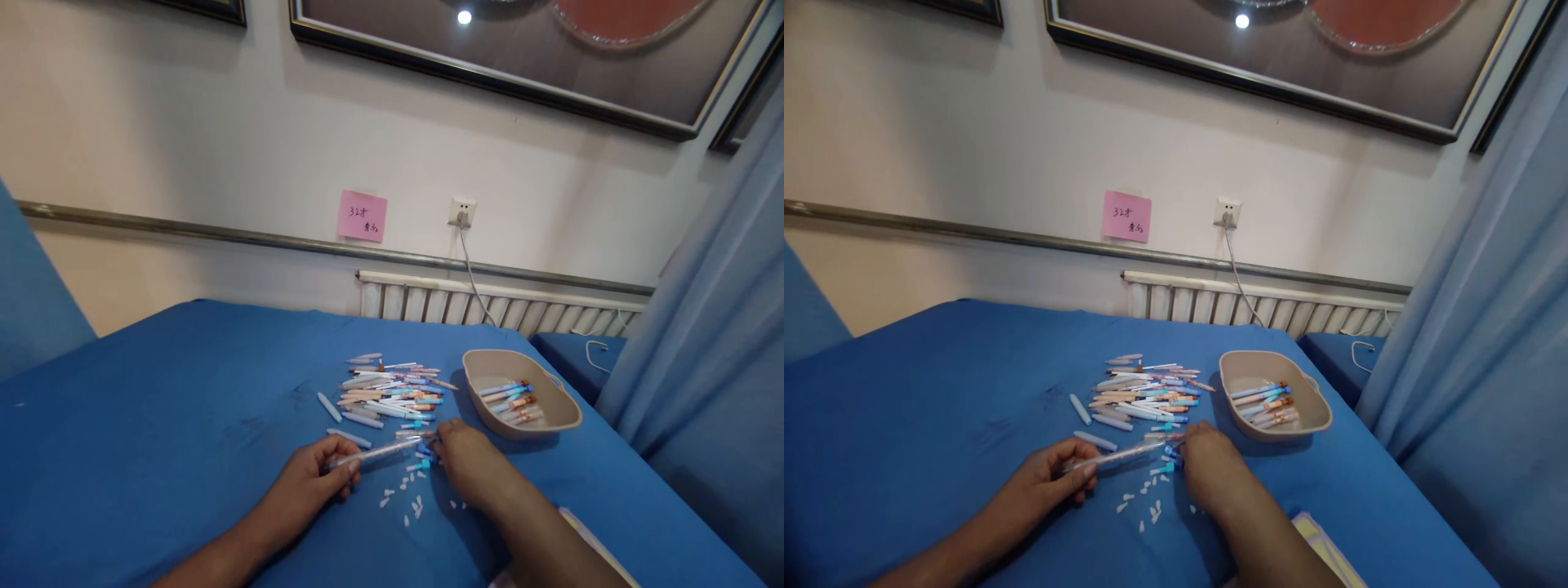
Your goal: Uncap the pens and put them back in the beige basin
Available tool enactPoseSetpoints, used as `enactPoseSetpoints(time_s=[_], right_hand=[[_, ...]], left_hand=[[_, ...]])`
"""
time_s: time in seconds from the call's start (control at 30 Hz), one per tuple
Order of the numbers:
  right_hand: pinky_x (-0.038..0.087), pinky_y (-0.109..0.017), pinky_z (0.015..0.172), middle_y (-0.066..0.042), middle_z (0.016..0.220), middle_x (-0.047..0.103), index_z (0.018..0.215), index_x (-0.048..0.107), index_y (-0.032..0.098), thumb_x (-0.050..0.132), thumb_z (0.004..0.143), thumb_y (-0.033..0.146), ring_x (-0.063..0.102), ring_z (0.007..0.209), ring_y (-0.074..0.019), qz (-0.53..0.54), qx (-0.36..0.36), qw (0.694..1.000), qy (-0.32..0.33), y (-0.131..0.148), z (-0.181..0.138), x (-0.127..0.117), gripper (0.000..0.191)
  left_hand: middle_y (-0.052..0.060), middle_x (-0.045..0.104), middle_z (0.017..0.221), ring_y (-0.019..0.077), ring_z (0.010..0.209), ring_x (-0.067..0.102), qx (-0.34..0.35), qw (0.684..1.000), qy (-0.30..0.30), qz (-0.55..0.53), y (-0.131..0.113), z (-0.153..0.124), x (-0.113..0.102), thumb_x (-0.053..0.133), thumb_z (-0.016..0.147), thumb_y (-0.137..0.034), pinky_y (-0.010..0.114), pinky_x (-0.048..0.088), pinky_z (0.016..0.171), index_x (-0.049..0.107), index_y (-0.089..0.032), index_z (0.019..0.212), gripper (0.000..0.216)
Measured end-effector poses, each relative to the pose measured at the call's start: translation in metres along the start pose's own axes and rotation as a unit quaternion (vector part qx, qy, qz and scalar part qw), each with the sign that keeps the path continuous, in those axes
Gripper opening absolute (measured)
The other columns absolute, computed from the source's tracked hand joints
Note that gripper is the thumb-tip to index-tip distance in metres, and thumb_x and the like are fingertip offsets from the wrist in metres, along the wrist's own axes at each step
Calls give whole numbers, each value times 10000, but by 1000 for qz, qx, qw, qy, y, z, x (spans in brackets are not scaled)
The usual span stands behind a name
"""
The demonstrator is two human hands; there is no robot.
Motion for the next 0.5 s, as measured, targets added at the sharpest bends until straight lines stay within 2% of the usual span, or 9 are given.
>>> enactPoseSetpoints(time_s=[0.1, 0.23, 0.27, 0.37, 0.43, 0.5], right_hand=[[436, -289, 741, -119, 1003, 642, 1062, 571, 151, 403, 885, 207, 624, 888, -223, 20, 13, 999, -40, -2, -6, -19, 251], [418, -339, 803, -153, 1031, 632, 1048, 579, 146, 474, 866, 302, 594, 964, -263, -54, 108, 984, -128, -42, -21, -57, 262], [413, -364, 818, -162, 1025, 634, 1033, 589, 139, 513, 844, 339, 586, 987, -287, -77, 119, 982, -127, -52, -24, -61, 285], [438, -390, 767, -178, 987, 662, 983, 624, 124, 615, 767, 350, 616, 936, -324, -111, 148, 981, -52, -78, -26, -53, 313], [452, -375, 717, -174, 944, 684, 947, 647, 128, 581, 790, 275, 644, 882, -313, -116, 152, 981, -11, -84, -24, -45, 225], [455, -356, 690, -171, 912, 697, 905, 668, 134, 511, 818, 183, 659, 853, -295, -120, 149, 982, 2, -83, -21, -40, 186]], left_hand=[[-7, 615, 661, 128, 564, 540, 1, 1000, -3, -8, 1, 0, -1, 621, 718, -474, 231, 425, 564, 578, -147, 834, 349], [-9, 613, 662, 126, 561, 537, 0, 1000, -4, -13, -1, 0, -1, 627, 710, -497, 230, 427, 566, 580, -152, 826, 367], [-10, 612, 660, 125, 559, 535, -1, 1000, -4, -14, -2, 0, 0, 629, 707, -499, 229, 426, 565, 582, -154, 820, 366], [-14, 607, 650, 124, 551, 528, -2, 1000, -9, -15, -4, -1, -1, 634, 694, -507, 229, 421, 561, 587, -155, 811, 374], [-17, 604, 642, 123, 544, 523, -3, 1000, -13, -14, -4, 0, -1, 636, 689, -511, 230, 418, 559, 589, -156, 810, 378], [-16, 603, 641, 123, 545, 522, -2, 1000, -11, -15, -3, 0, -1, 636, 693, -507, 230, 417, 560, 589, -154, 811, 375]])
Point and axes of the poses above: each hand's wrist, its own z-axis towards the middle knuckle, its own x-axis out of the palm, y = z × x, the point moved 8 cm from there along z, towards the middle knuckle
